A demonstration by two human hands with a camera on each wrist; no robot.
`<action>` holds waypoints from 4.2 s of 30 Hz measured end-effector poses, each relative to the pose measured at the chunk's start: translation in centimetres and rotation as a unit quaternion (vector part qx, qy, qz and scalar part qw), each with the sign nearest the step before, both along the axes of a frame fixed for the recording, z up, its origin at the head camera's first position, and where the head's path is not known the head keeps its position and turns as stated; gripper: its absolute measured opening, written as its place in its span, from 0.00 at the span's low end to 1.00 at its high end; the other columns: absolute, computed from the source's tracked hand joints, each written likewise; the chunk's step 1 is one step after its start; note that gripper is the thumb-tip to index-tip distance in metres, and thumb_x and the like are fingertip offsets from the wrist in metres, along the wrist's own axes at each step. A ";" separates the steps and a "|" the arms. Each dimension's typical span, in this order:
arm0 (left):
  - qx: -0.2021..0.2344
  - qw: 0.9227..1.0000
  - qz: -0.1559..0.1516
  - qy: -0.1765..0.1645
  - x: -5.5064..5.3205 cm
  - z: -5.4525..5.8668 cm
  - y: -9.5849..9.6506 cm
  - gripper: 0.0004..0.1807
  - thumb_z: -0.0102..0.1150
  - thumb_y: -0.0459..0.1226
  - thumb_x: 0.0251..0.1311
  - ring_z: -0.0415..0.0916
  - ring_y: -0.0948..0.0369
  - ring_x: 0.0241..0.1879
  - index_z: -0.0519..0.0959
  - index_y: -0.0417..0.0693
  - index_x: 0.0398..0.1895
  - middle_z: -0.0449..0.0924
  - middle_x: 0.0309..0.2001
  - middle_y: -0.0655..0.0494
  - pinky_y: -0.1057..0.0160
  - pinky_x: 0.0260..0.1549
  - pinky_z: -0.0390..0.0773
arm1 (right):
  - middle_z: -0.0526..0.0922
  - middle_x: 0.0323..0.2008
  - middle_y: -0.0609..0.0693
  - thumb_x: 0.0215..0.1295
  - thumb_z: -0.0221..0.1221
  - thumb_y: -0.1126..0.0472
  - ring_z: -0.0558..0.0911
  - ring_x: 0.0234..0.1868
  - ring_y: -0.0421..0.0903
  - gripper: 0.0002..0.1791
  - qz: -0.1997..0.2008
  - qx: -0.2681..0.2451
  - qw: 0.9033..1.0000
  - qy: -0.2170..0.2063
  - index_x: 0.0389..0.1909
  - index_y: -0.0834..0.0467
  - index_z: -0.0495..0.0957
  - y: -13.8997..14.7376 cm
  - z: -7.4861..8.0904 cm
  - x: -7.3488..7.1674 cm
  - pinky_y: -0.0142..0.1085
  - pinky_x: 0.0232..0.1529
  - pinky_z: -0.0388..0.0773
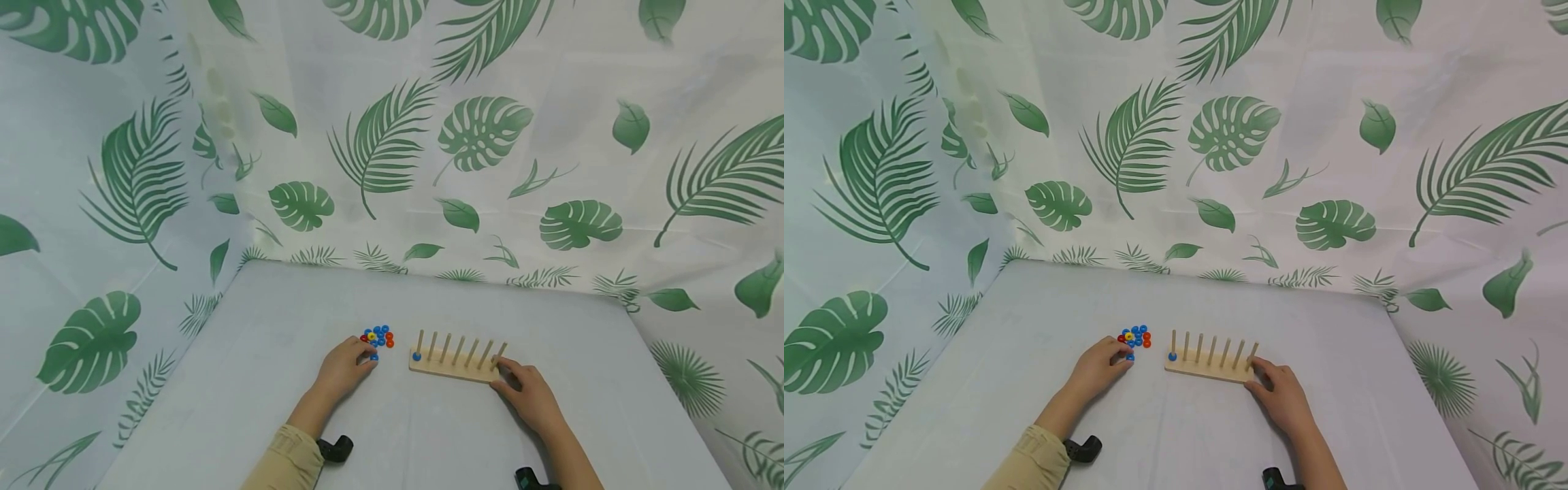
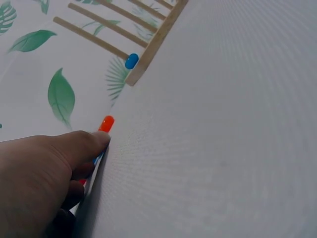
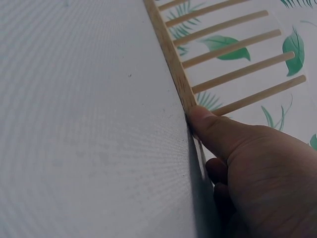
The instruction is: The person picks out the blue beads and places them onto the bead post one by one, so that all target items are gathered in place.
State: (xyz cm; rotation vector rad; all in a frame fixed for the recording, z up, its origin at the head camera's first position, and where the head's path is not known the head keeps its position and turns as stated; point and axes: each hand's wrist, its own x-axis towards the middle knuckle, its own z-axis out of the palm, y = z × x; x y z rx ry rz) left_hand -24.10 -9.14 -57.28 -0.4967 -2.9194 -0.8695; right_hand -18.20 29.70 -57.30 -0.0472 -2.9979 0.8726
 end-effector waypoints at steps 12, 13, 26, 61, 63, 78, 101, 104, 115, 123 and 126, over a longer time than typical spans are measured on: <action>0.008 1.000 0.000 -0.011 0.1 0.2 0.1 0.11 0.65 0.49 0.62 0.70 0.69 0.33 0.83 0.59 0.44 0.77 0.38 0.65 0.66 0.34 0.72 | 0.79 0.50 0.58 0.61 0.64 0.40 0.78 0.54 0.58 0.35 -0.010 -0.004 1.000 -0.007 0.67 0.49 0.71 -0.1 0.0 0.0 0.58 0.56 0.74; 0.009 1.000 -0.001 -0.012 0.2 0.2 0.1 0.11 0.65 0.48 0.62 0.70 0.69 0.33 0.83 0.59 0.44 0.77 0.38 0.65 0.66 0.34 0.72 | 0.79 0.50 0.58 0.61 0.63 0.39 0.78 0.54 0.58 0.35 -0.011 -0.004 1.000 -0.008 0.67 0.49 0.71 -0.1 -0.1 0.0 0.58 0.56 0.74; 0.036 0.999 -0.011 -0.017 0.2 0.9 0.5 0.12 0.64 0.46 0.63 0.69 0.68 0.32 0.82 0.56 0.47 0.77 0.37 0.65 0.68 0.32 0.71 | 0.79 0.51 0.57 0.61 0.64 0.40 0.78 0.54 0.57 0.35 -0.004 -0.006 1.000 -0.004 0.66 0.49 0.71 0.1 -0.2 -0.1 0.57 0.56 0.74; 0.148 0.984 -0.089 -0.045 -2.0 8.1 4.9 0.15 0.61 0.45 0.66 0.74 0.67 0.33 0.83 0.54 0.53 0.81 0.45 0.63 0.68 0.27 0.77 | 0.80 0.48 0.56 0.64 0.63 0.45 0.79 0.51 0.55 0.32 0.005 -0.003 1.000 0.008 0.67 0.50 0.71 0.2 -0.2 -0.2 0.56 0.53 0.75; 0.147 0.984 -0.094 -0.041 -2.0 8.3 5.2 0.14 0.61 0.45 0.67 0.75 0.67 0.34 0.83 0.54 0.53 0.81 0.45 0.62 0.68 0.27 0.77 | 0.80 0.49 0.56 0.65 0.63 0.45 0.79 0.52 0.55 0.31 0.005 -0.003 1.000 0.008 0.67 0.50 0.71 0.2 -0.2 -0.2 0.56 0.54 0.75; 0.144 0.982 -0.114 -0.039 -1.6 8.7 6.7 0.12 0.61 0.46 0.67 0.75 0.66 0.40 0.83 0.59 0.51 0.82 0.46 0.65 0.68 0.34 0.76 | 0.79 0.49 0.57 0.65 0.63 0.46 0.78 0.52 0.55 0.32 0.000 0.001 1.000 0.005 0.68 0.50 0.70 0.2 -0.4 -0.2 0.56 0.54 0.75; 0.117 0.981 -0.146 -0.053 -1.9 7.5 6.8 0.13 0.60 0.46 0.67 0.74 0.67 0.41 0.83 0.59 0.52 0.81 0.46 0.65 0.69 0.35 0.75 | 0.79 0.49 0.57 0.64 0.63 0.45 0.79 0.52 0.56 0.32 0.001 0.000 1.000 0.006 0.68 0.51 0.71 0.4 -0.1 -0.1 0.57 0.53 0.75; 0.117 0.981 -0.140 -0.062 -2.0 6.9 6.9 0.12 0.61 0.46 0.66 0.74 0.67 0.40 0.83 0.59 0.51 0.80 0.45 0.65 0.69 0.35 0.75 | 0.79 0.49 0.57 0.65 0.63 0.45 0.78 0.52 0.56 0.32 0.002 -0.001 1.000 0.005 0.68 0.51 0.70 0.4 -0.1 -0.1 0.57 0.53 0.75; 0.084 0.985 -0.115 -0.094 -2.1 3.8 7.2 0.11 0.64 0.46 0.64 0.74 0.68 0.40 0.83 0.58 0.47 0.81 0.44 0.64 0.68 0.38 0.75 | 0.79 0.49 0.57 0.65 0.63 0.46 0.78 0.51 0.55 0.32 0.000 -0.002 1.000 0.006 0.67 0.51 0.71 0.3 -0.1 0.0 0.56 0.53 0.75; 0.087 0.986 -0.106 -0.097 -1.9 2.5 7.3 0.11 0.63 0.47 0.64 0.74 0.68 0.37 0.84 0.58 0.47 0.81 0.42 0.64 0.67 0.38 0.75 | 0.80 0.50 0.58 0.65 0.63 0.47 0.78 0.53 0.57 0.32 0.005 -0.005 1.000 0.008 0.67 0.52 0.70 0.2 0.0 0.0 0.57 0.54 0.75; 0.088 0.986 -0.103 -0.099 -2.0 2.0 7.4 0.12 0.64 0.47 0.64 0.73 0.69 0.37 0.84 0.58 0.48 0.81 0.41 0.64 0.68 0.37 0.75 | 0.80 0.52 0.59 0.64 0.63 0.47 0.78 0.54 0.58 0.32 0.009 -0.011 1.000 0.009 0.68 0.52 0.70 0.3 0.0 -0.1 0.58 0.55 0.74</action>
